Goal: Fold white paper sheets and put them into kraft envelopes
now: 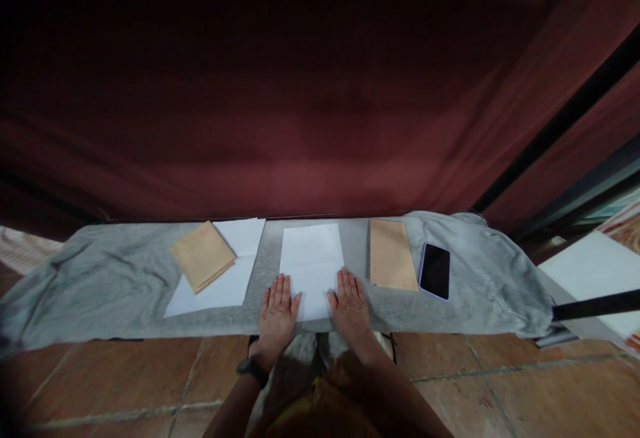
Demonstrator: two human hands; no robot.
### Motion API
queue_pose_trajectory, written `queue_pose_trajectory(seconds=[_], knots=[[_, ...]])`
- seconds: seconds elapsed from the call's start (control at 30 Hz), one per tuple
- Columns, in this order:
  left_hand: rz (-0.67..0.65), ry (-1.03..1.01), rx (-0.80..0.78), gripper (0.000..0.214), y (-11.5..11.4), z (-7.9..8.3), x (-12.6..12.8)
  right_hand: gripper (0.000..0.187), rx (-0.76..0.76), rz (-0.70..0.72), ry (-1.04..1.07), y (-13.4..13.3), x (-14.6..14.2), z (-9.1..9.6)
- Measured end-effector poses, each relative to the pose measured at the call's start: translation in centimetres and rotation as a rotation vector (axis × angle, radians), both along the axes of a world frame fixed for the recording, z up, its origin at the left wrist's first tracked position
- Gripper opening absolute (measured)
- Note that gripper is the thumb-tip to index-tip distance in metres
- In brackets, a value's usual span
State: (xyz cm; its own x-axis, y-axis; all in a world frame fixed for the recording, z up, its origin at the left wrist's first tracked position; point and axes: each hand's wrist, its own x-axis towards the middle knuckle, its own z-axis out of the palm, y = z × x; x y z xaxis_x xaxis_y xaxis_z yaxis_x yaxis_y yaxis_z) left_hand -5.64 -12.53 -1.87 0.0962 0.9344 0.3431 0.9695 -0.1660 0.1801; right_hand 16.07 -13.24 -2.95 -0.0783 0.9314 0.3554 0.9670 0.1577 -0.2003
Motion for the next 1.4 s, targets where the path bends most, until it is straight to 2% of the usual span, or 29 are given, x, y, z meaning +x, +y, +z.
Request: queue_pose_trajectory(seconds=[0.43,0.7,0.83,0.93,1.0,1.1,1.2,1.3,1.4], knots=[[0.06,-0.008,-0.007,0.058,-1.0,0.1,-2.7,0.055,0.025,-0.016,-0.046,-1.8,2.2,-0.5],[0.096,-0.013,-0.043,0.057,-1.0,0.5,-3.6,0.057,0.054,-0.016,-0.063,-2.8,3.3,-0.9],[0.138,-0.016,-0.053,0.056,-1.1,0.7,-3.7,0.061,0.064,-0.037,-0.051,-3.3,3.5,-0.6],[0.19,-0.019,-0.012,0.057,-1.0,0.9,-3.1,0.062,0.041,-0.005,-0.017,-3.5,2.7,0.2],[0.163,-0.029,0.014,0.058,-0.8,1.1,-2.0,0.062,0.017,0.063,0.015,-3.3,1.4,0.8],[0.009,-0.032,-0.004,0.057,-0.5,1.2,0.4,0.06,-0.009,0.166,0.06,-2.8,-1.2,1.2],[-0.132,-0.002,-0.063,0.055,-0.1,1.0,2.6,0.056,-0.016,0.175,0.085,-2.2,-3.2,1.1],[-0.132,0.027,-0.081,0.055,0.1,0.5,3.3,0.055,-0.015,0.15,0.066,-1.9,-3.0,0.6],[-0.078,0.03,-0.062,0.058,0.2,0.2,2.6,0.056,-0.009,0.135,0.024,-1.8,-1.5,0.1]])
